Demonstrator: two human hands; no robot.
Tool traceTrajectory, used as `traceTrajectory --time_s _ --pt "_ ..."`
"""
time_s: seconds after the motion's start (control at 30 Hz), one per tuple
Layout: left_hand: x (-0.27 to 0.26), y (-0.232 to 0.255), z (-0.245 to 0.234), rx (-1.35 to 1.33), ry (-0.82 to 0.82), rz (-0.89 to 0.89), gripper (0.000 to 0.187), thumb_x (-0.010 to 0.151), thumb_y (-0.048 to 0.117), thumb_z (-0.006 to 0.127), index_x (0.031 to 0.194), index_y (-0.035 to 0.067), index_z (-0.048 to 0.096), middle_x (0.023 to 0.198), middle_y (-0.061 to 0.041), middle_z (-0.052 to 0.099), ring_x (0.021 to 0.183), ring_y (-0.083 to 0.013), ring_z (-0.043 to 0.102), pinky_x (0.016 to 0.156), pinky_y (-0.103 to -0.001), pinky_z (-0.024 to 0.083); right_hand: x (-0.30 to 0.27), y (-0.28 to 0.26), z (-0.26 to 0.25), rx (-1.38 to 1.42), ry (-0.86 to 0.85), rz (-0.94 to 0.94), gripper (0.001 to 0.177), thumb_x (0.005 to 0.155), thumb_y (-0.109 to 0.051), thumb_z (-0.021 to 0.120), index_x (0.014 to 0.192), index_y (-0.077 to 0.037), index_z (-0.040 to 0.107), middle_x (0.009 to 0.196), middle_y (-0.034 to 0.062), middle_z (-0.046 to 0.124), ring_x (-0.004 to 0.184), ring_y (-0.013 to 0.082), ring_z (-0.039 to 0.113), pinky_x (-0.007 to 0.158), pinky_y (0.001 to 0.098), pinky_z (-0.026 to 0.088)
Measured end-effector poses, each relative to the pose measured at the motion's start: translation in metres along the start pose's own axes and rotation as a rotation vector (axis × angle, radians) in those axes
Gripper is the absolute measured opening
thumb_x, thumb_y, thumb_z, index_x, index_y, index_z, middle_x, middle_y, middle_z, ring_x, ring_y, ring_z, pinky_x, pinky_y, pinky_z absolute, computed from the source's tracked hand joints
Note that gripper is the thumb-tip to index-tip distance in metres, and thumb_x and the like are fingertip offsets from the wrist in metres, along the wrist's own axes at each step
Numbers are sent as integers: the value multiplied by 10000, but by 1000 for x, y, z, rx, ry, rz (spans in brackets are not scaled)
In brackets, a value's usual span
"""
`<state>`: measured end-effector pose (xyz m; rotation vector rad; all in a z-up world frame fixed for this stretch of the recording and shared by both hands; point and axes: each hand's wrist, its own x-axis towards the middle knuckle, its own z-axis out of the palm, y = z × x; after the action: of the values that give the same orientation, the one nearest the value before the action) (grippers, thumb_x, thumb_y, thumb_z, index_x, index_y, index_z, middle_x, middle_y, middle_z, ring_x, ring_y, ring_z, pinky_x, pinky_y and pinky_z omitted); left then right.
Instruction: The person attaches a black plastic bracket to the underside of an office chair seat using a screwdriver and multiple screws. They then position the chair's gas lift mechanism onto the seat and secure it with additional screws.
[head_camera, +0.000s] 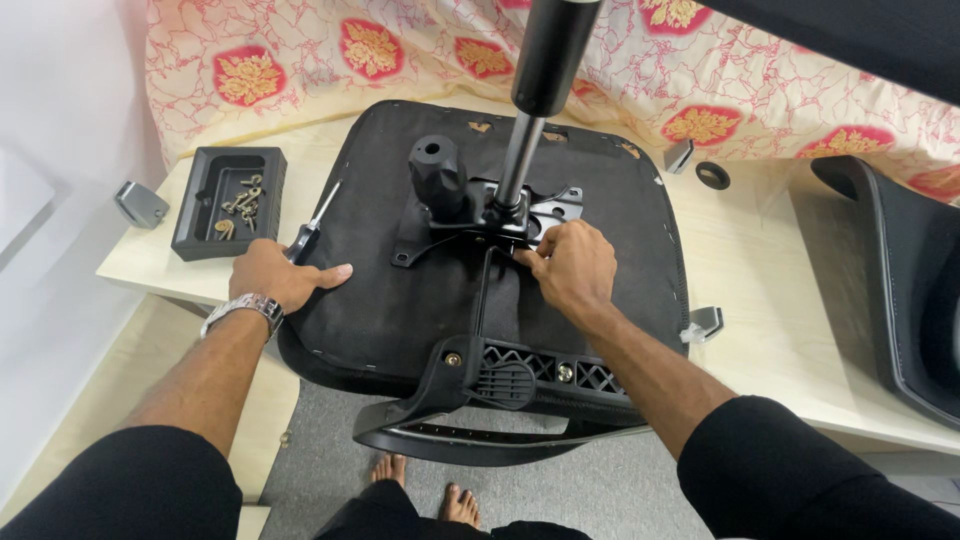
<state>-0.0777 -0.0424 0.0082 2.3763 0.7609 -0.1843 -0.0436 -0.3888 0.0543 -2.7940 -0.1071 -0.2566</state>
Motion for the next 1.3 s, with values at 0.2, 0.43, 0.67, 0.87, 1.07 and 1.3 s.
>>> traceTrajectory --time_s 0.2,0.43,0.67,0.87,1.07,1.3 --pt "-6 2 -6 2 2 17 891 526 566 959 1105 -59 698 1086 -275 735 1023 -379 723 923 -439 561 1 -3 -6 13 -130 72 255 773 -323 848 875 -97 788 897 122 767 865 276 718 802 428 552" --pt "-12 6 -15 -9 -59 23 907 577 572 938 1188 -41 666 1148 -271 717 1077 -384 714 946 -449 564 13 -20 -28 424 -131 396 273 779 -205 804 1021 -88 754 984 103 772 854 168 729 739 356 597" --pt "-19 8 -15 19 -11 63 823 623 587 894 1171 35 624 1070 -196 728 1054 -347 686 1048 -494 428 -9 -100 -43 814 -269 358 290 851 -263 763 1022 -29 749 862 67 725 680 157 652 617 315 514" --pt "-46 36 -18 -319 2 61 461 896 484 629 1128 90 684 972 -160 767 985 -335 702 1094 -490 349 -17 -169 -28 890 -691 358 477 948 -492 580 1151 -63 634 1049 86 667 827 176 711 719 355 610" --pt "-78 44 -37 -425 -305 332 454 861 423 581 1174 106 671 828 -142 774 828 -322 761 869 -385 498 -10 -183 -16 990 -822 351 405 1019 -414 486 1046 -31 614 920 113 644 790 220 698 731 441 641" --pt "-30 -2 -39 -323 -60 401 375 875 453 658 924 123 830 851 -114 766 841 -280 697 894 -455 498 -20 -153 -27 804 -854 338 344 1020 -412 446 982 -104 597 859 59 750 694 181 686 663 361 575"
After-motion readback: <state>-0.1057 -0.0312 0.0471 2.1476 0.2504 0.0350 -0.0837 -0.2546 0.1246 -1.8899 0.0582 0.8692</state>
